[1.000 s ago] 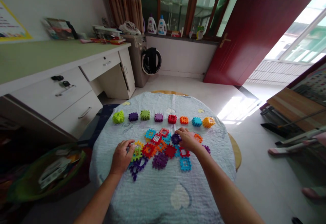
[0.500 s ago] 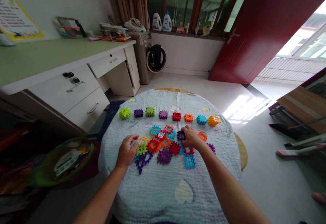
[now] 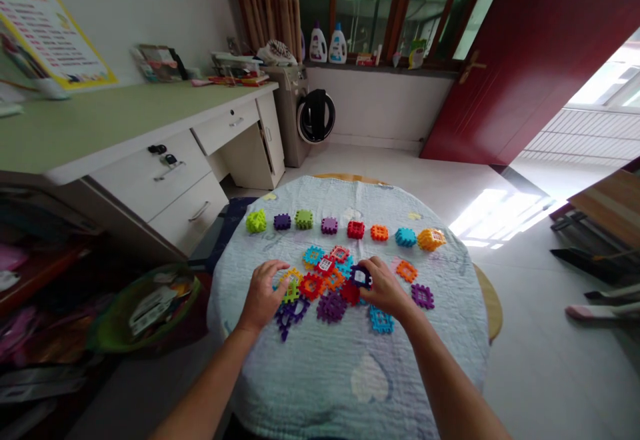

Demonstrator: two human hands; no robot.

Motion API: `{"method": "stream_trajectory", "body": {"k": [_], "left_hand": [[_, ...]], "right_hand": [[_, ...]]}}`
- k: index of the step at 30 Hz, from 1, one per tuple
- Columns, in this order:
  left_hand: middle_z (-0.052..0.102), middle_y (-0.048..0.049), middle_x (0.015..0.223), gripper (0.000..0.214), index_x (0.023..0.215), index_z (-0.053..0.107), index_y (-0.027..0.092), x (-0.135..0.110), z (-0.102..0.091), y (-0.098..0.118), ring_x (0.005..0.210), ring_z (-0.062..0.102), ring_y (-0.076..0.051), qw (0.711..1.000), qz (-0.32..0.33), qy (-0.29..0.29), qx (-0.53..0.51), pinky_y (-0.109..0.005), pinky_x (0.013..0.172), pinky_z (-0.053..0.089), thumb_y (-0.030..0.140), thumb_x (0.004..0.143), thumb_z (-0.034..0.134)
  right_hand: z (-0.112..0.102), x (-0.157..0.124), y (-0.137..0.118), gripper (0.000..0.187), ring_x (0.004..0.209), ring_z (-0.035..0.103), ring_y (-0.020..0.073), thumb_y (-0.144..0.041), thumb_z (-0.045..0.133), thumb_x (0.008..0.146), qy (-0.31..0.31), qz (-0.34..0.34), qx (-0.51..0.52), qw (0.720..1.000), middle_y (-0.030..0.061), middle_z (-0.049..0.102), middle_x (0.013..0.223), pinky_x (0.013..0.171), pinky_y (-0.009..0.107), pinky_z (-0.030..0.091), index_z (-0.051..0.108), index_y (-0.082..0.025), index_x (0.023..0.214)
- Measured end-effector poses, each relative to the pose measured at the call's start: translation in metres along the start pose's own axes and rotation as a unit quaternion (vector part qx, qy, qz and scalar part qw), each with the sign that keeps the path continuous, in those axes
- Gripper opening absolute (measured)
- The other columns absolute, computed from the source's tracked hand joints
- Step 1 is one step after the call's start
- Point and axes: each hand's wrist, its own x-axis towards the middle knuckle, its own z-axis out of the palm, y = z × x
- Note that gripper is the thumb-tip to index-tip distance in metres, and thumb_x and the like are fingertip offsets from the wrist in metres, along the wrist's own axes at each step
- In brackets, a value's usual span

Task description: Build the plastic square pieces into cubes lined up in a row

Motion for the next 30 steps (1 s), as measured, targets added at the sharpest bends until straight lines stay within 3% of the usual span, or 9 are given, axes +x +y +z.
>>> {"method": "stream_trajectory", "body": {"k": [3, 7, 9, 14, 21, 25, 30], "left_hand": [[0.063, -0.0081, 0.121, 0.035, 0.113, 0.064, 0.024, -0.003, 0.0, 0.034, 0.118, 0.055, -0.025, 0.995, 0.055, -0.079, -0.01, -0.044, 0.105, 0.043, 0.036, 0.081, 0.063], [0.057, -0.0098, 0.135, 0.065, 0.132, 0.054, 0.024, -0.002, 0.009, 0.071, 0.127, 0.049, -0.028, 0.972, 0.119, -0.204, -0.008, -0.046, 0.109, 0.039, 0.037, 0.072, 0.075], [0.06, -0.0101, 0.131, 0.064, 0.13, 0.054, 0.023, 0.001, 0.015, 0.08, 0.123, 0.051, -0.029, 0.959, 0.143, -0.246, 0.001, -0.046, 0.107, 0.04, 0.035, 0.071, 0.076], [0.067, -0.0094, 0.109, 0.044, 0.115, 0.061, 0.023, 0.005, 0.022, 0.085, 0.102, 0.06, -0.027, 0.947, 0.156, -0.274, 0.065, -0.042, 0.092, 0.046, 0.03, 0.074, 0.073], [0.065, -0.009, 0.108, 0.038, 0.107, 0.061, 0.021, 0.001, 0.025, 0.096, 0.105, 0.058, -0.027, 0.934, 0.12, -0.296, 0.161, -0.04, 0.094, 0.044, 0.024, 0.069, 0.069], [0.066, -0.0077, 0.105, 0.037, 0.105, 0.062, 0.021, 0.027, 0.007, 0.083, 0.104, 0.058, -0.027, 0.928, 0.137, -0.272, 0.214, -0.04, 0.096, 0.043, 0.024, 0.069, 0.067], [0.065, -0.0096, 0.11, 0.044, 0.113, 0.062, 0.019, 0.109, -0.037, 0.033, 0.103, 0.059, -0.026, 0.934, 0.088, -0.173, 0.3, -0.036, 0.096, 0.044, 0.028, 0.071, 0.064]], "right_hand": [[0.008, -0.005, -0.019, 0.04, 0.095, 0.055, 0.0195, -0.016, 0.061, 0.07, -0.012, -0.029, 0.032, 0.999, 0.0056, 0.054, 0.103, 0.088, 0.032, 0.046, 0.058, -0.021, 0.11], [0.023, -0.009, -0.039, 0.065, 0.11, 0.055, 0.0232, -0.011, 0.06, 0.068, -0.013, -0.039, 0.057, 0.998, 0.0093, 0.056, 0.118, 0.098, 0.038, 0.044, 0.045, -0.02, 0.131], [0.028, -0.011, -0.046, 0.075, 0.12, 0.051, 0.0255, -0.01, 0.061, 0.067, -0.016, -0.046, 0.077, 0.996, 0.0118, 0.053, 0.128, 0.104, 0.042, 0.041, 0.037, -0.02, 0.138], [0.027, -0.016, -0.057, 0.078, 0.127, 0.047, 0.0267, -0.007, 0.06, 0.066, -0.045, -0.066, 0.096, 0.992, 0.0143, 0.051, 0.133, 0.109, 0.045, 0.038, 0.035, -0.018, 0.138], [0.027, -0.018, -0.064, 0.08, 0.126, 0.048, 0.0247, -0.004, 0.054, 0.065, -0.037, -0.083, 0.08, 0.993, 0.0112, 0.051, 0.133, 0.109, 0.043, 0.039, 0.035, -0.022, 0.14], [0.027, -0.026, -0.037, 0.076, 0.125, 0.047, 0.0269, -0.012, 0.058, 0.07, 0.049, -0.074, 0.051, 0.995, 0.0126, 0.05, 0.133, 0.108, 0.046, 0.039, 0.034, -0.02, 0.142], [0.032, -0.05, 0.038, 0.055, 0.119, 0.051, 0.0305, -0.026, 0.057, 0.08, 0.189, 0.013, -0.039, 0.981, 0.0145, 0.055, 0.125, 0.102, 0.051, 0.043, 0.046, -0.018, 0.133]]}}
